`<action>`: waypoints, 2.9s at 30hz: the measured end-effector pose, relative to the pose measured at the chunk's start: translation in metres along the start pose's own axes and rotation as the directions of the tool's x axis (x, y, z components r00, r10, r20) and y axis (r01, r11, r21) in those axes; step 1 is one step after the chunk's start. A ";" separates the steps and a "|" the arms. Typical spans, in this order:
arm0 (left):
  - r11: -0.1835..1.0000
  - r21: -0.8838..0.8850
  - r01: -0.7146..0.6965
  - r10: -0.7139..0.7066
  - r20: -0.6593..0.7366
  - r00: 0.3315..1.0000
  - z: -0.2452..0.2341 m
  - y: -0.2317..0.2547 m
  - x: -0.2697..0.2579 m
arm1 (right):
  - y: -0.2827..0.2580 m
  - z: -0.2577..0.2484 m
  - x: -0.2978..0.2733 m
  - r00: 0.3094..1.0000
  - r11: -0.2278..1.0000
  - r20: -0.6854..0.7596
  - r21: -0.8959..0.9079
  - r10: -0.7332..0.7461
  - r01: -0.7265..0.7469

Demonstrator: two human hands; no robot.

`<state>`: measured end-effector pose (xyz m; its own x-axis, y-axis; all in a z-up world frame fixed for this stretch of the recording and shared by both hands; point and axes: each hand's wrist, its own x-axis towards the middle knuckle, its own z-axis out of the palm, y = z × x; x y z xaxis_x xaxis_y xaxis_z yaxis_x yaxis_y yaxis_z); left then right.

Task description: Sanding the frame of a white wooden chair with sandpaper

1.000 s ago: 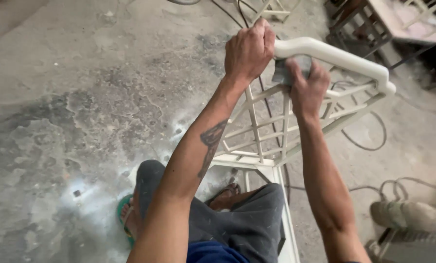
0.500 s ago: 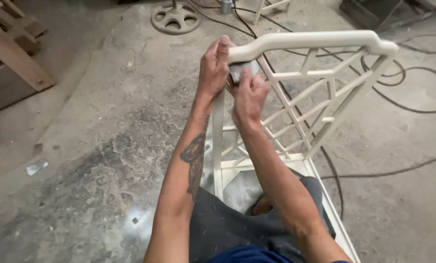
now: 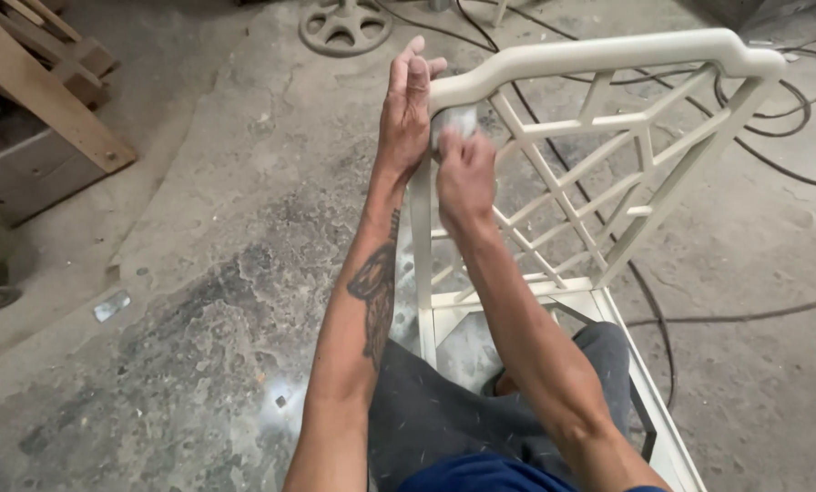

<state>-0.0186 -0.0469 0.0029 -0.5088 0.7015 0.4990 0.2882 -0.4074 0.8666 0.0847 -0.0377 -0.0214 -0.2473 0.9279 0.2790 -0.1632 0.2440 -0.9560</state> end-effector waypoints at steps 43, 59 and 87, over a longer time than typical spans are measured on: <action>0.794 0.538 0.284 -0.204 -0.205 0.957 -0.039 -0.162 -0.073 | 0.005 0.004 -0.023 0.990 0.965 0.106 0.256 -0.089 0.059; 0.871 0.316 0.375 -0.293 -0.279 0.915 -0.028 -0.167 -0.066 | 0.005 -0.002 -0.018 0.962 0.967 0.183 0.190 -0.204 0.169; 0.883 0.469 0.012 -0.191 0.334 0.923 -0.006 0.073 -0.006 | -0.017 -0.029 -0.045 0.964 0.979 0.223 0.170 -0.147 0.110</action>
<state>0.0009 -0.0847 0.0634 -0.2532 0.9207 0.2971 0.6289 -0.0767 0.7737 0.1261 -0.0749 -0.0206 -0.4274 0.7956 0.4294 -0.3494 0.2927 -0.8901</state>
